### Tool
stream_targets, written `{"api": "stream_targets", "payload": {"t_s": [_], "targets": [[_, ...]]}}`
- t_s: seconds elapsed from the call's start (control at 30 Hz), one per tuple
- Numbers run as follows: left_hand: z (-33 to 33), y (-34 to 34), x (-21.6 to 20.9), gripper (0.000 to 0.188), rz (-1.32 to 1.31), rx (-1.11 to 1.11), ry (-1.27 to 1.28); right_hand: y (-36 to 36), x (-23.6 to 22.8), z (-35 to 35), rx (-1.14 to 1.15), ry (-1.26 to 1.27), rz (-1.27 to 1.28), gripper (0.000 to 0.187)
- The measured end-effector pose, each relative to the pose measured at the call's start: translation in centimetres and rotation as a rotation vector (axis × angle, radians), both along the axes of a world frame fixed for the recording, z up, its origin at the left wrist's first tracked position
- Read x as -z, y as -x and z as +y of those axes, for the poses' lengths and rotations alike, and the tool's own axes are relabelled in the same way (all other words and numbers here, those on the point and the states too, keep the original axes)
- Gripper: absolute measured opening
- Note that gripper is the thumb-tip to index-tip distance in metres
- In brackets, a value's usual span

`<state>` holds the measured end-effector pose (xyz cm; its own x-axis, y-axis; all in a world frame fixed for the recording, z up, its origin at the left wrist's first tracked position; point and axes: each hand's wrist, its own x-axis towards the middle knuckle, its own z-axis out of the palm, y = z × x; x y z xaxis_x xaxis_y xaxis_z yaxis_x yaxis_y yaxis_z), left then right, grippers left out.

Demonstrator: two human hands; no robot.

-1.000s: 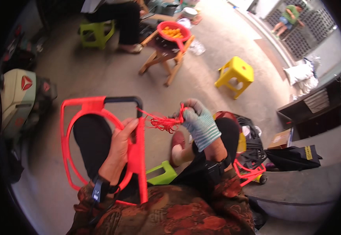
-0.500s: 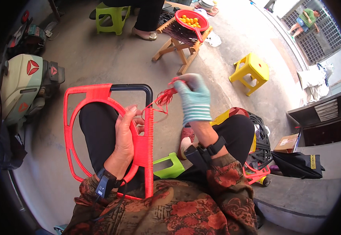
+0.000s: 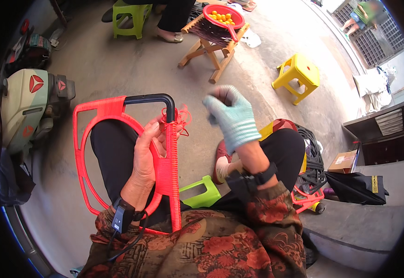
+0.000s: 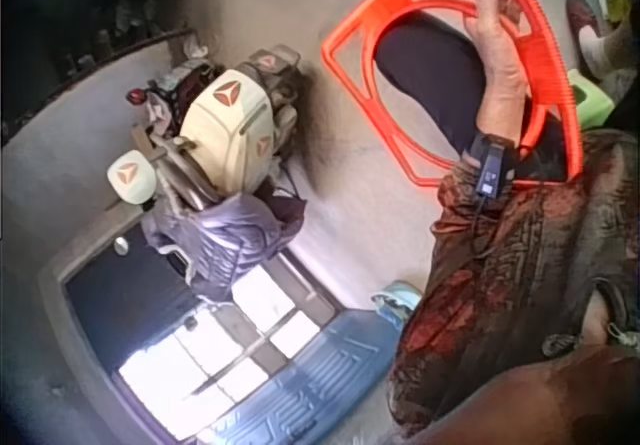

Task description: The person is weaving a red plastic net onto a frame.

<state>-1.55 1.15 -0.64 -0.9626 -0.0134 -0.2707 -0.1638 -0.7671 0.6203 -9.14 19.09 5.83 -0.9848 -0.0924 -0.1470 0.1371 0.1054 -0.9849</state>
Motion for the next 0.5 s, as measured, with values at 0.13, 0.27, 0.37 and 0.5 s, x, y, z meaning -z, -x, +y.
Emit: {"api": "stream_targets", "payload": {"t_s": [0.13,0.27,0.37,0.5], "targets": [[0.2,-0.1,0.1,0.045,0.045,-0.053,-0.035,-3.3,-0.7,0.2,-0.473,-0.235,-0.291,0.016],[0.1,-0.3,-0.4,0.045,0.059,-0.016,0.038,-3.9,3.0,-2.5,-0.499,-0.113,-0.459,0.028],[-0.1,-0.5,-0.9,0.045,0.071,-0.024,0.055,-2.5,5.2,-3.3,-0.223,0.125,-0.538,0.044],[-0.1,-0.7,-1.4,0.045,0.107,-0.063,-0.03,-1.9,5.7,-3.2,0.036,0.84,-0.567,0.056]]}}
